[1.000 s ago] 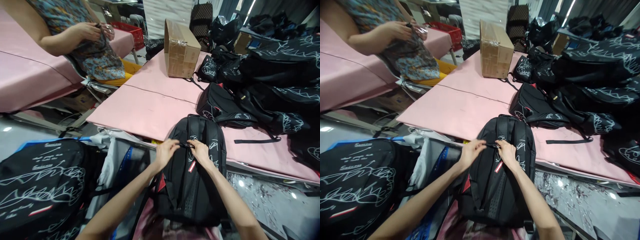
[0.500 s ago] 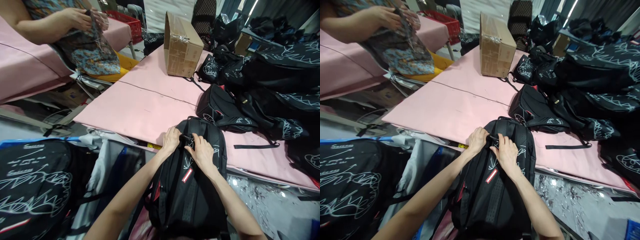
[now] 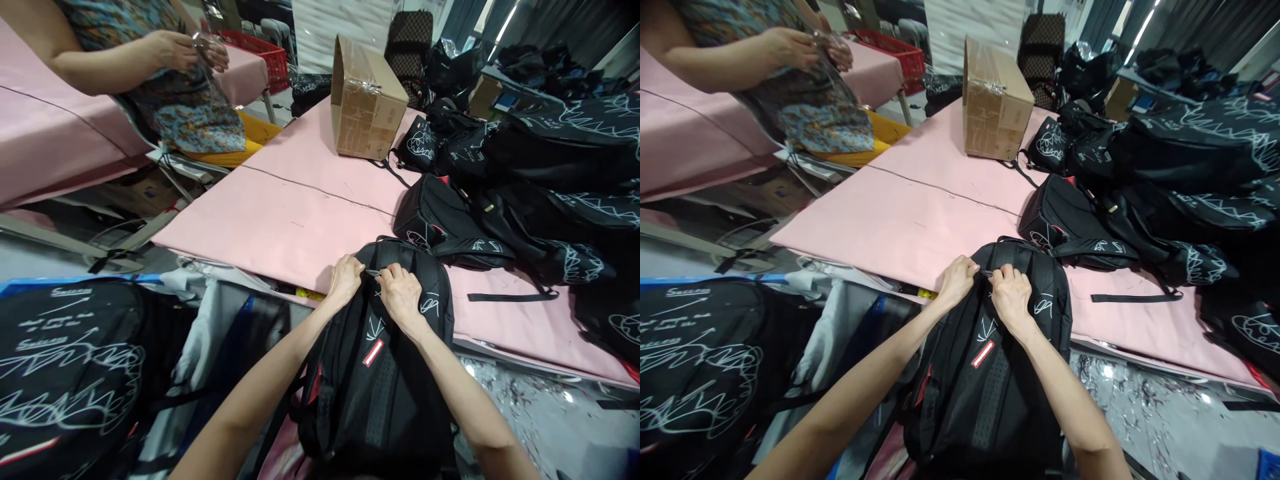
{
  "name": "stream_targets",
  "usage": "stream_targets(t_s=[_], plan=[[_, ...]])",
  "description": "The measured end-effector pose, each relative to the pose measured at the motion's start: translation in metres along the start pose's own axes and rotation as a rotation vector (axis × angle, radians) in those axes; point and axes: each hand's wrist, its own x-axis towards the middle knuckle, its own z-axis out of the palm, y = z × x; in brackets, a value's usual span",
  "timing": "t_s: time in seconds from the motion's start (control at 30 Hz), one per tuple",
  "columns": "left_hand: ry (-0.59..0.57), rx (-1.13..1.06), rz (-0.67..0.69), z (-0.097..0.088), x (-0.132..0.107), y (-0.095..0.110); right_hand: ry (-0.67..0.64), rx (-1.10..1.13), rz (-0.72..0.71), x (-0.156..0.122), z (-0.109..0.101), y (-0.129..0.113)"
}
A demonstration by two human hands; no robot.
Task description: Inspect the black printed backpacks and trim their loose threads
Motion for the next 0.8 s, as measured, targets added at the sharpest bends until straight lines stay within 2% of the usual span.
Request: stream_targets(t_s=[0.47, 0.53, 0.63, 0.73, 0.8], plan=[[-0.002, -0.053, -0.056, 0.0, -0.002, 0.006, 0.002, 0.002, -0.006, 0.002, 0.007, 0.001], [-0.014, -0.087, -0.107, -0.007, 0.002, -0.002, -0.004, 0.033, 0.02, 0.002, 0.007, 0.003], [0.007, -0.102, -0.214, -0.031, 0.009, -0.033, -0.006, 0.134, 0.084, -0.002, 0.005, 0.009], [0.189, 0.069, -0.289, -0.055, 0.004, -0.064, 0.012, 0.213, 0.088, -0.008, 0.005, 0.014], [0.241, 0.178, -0.286, -0.056, -0.012, -0.072, 0.02, 0.214, 0.07, -0.01, 0.006, 0.015]])
